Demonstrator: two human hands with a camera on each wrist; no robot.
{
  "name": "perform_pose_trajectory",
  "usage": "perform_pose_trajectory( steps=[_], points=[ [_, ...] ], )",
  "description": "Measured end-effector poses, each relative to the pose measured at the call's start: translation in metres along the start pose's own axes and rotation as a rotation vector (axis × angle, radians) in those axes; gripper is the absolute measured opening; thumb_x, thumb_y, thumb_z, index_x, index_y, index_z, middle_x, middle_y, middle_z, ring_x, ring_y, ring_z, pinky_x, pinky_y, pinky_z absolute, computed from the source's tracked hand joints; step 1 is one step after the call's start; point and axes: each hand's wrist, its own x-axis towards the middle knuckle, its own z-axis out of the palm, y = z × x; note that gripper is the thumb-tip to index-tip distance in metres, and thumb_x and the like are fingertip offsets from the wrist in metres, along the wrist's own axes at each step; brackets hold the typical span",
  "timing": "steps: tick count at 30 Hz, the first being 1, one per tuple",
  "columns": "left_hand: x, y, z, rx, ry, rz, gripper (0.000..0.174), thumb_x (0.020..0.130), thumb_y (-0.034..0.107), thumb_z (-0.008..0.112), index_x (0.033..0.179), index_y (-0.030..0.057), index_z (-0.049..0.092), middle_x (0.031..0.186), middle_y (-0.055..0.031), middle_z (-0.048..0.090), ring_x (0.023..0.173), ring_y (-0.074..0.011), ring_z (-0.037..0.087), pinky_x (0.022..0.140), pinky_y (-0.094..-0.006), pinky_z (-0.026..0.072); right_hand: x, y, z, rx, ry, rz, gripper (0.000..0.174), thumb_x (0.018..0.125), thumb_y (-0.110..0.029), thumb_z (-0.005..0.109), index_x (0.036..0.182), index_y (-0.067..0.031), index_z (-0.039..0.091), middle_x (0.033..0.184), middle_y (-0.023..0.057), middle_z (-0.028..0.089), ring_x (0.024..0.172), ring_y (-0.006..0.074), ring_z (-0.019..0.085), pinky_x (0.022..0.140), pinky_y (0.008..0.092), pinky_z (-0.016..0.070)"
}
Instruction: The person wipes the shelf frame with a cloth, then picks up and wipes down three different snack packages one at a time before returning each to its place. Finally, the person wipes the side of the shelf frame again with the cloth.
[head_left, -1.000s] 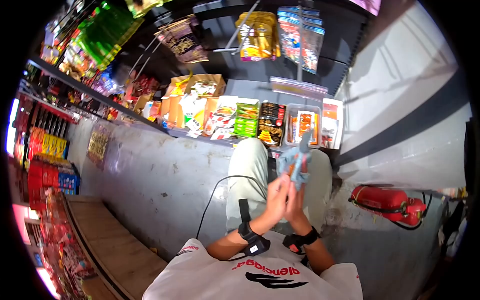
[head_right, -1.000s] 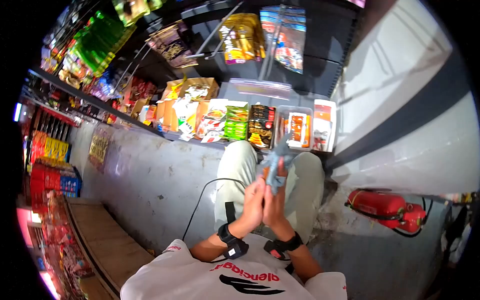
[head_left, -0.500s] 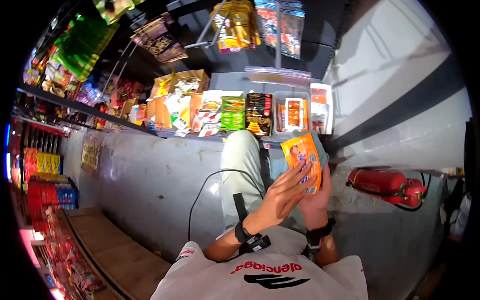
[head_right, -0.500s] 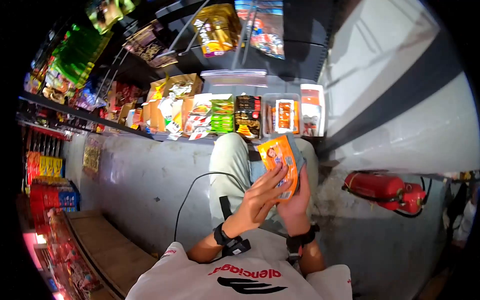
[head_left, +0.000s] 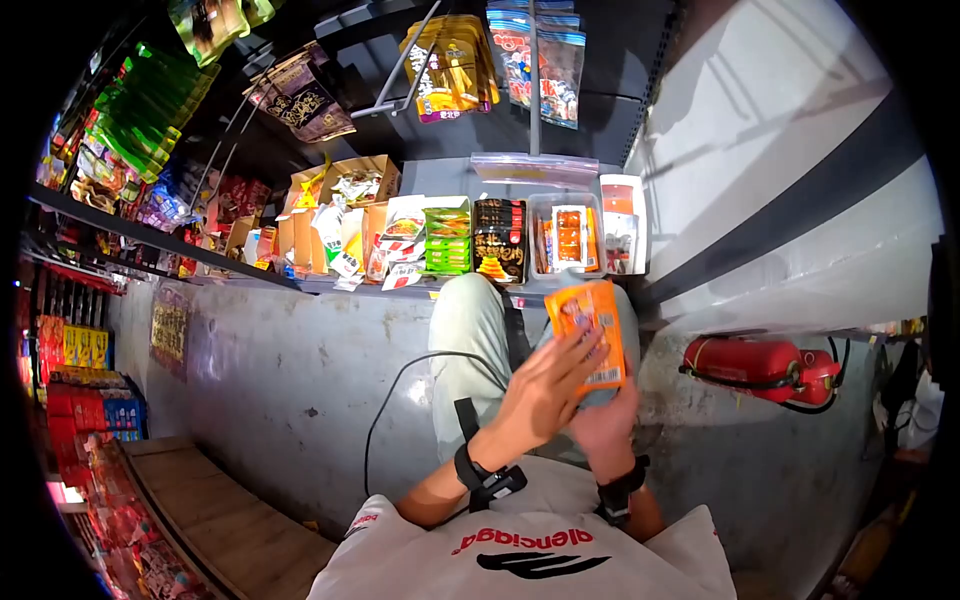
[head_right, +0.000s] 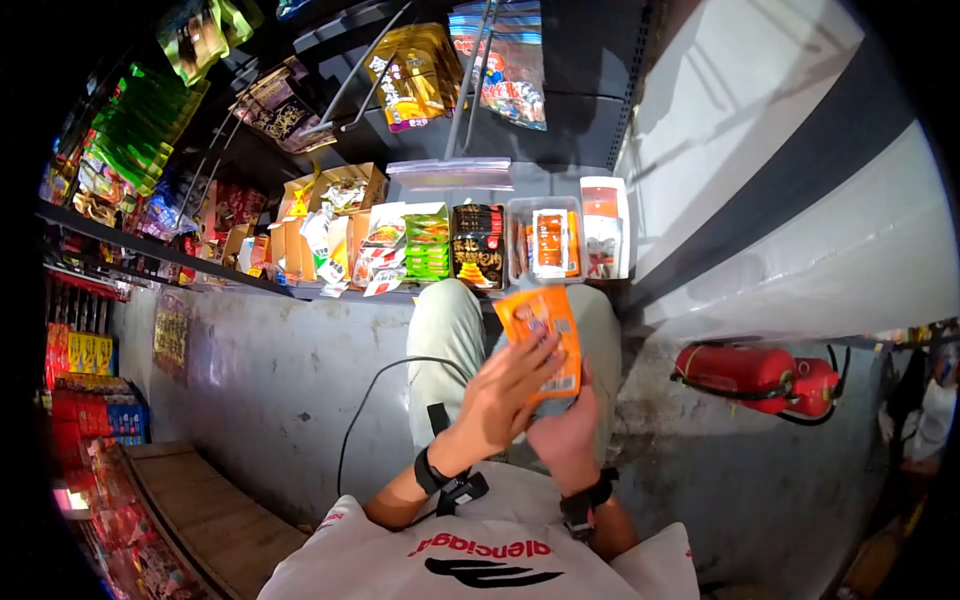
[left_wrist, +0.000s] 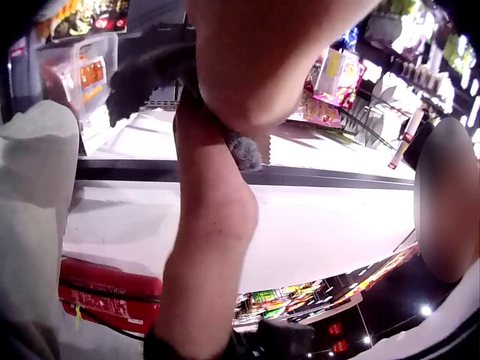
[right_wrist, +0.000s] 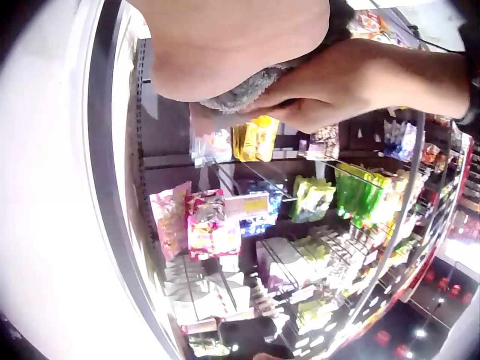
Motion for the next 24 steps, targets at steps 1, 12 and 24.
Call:
perform_pose_trajectory(
  steps=[1, 12, 24],
  points=[
    [0.002, -0.001, 0.000, -0.008, -0.004, 0.000, 0.053, 0.076, 0.000, 0.066, 0.128, 0.0008, 0.060, 0.144, -0.0191, 0.048, 0.138, -0.0361, 0.040, 0.109, -0.0479, 0.0374, -0.003, -0.001, 0.007, -0.001, 0.006, -0.006, 0.055, 0.103, -0.045, 0.033, 0.140, -0.0060, 0.045, 0.139, 0.0099, 0.052, 0.126, 0.0243, 0.051, 0.109, 0.0411, 0.0365],
    [-0.005, 0.009, 0.005, 0.219, -0.125, 0.049, 0.066, 0.074, 0.010, 0.071, 0.137, 0.0152, 0.052, 0.154, -0.0161, 0.035, 0.143, -0.0303, 0.033, 0.112, -0.0538, 0.0288, -0.019, -0.009, 0.008, -0.063, 0.030, -0.078, 0.057, 0.103, -0.046, 0.031, 0.142, -0.0060, 0.043, 0.142, 0.0120, 0.050, 0.129, 0.0282, 0.049, 0.111, 0.0423, 0.0352],
    [0.002, 0.012, 0.033, -0.042, -0.126, 0.028, 0.073, 0.079, 0.007, 0.065, 0.147, 0.0087, 0.039, 0.155, -0.0218, 0.027, 0.142, -0.0388, 0.031, 0.112, -0.0531, 0.0305, -0.026, -0.028, 0.008, -0.249, 0.138, -0.193, 0.057, 0.103, -0.047, 0.033, 0.146, -0.0113, 0.039, 0.148, 0.0066, 0.043, 0.137, 0.0249, 0.040, 0.114, 0.0438, 0.0284]
  ],
)
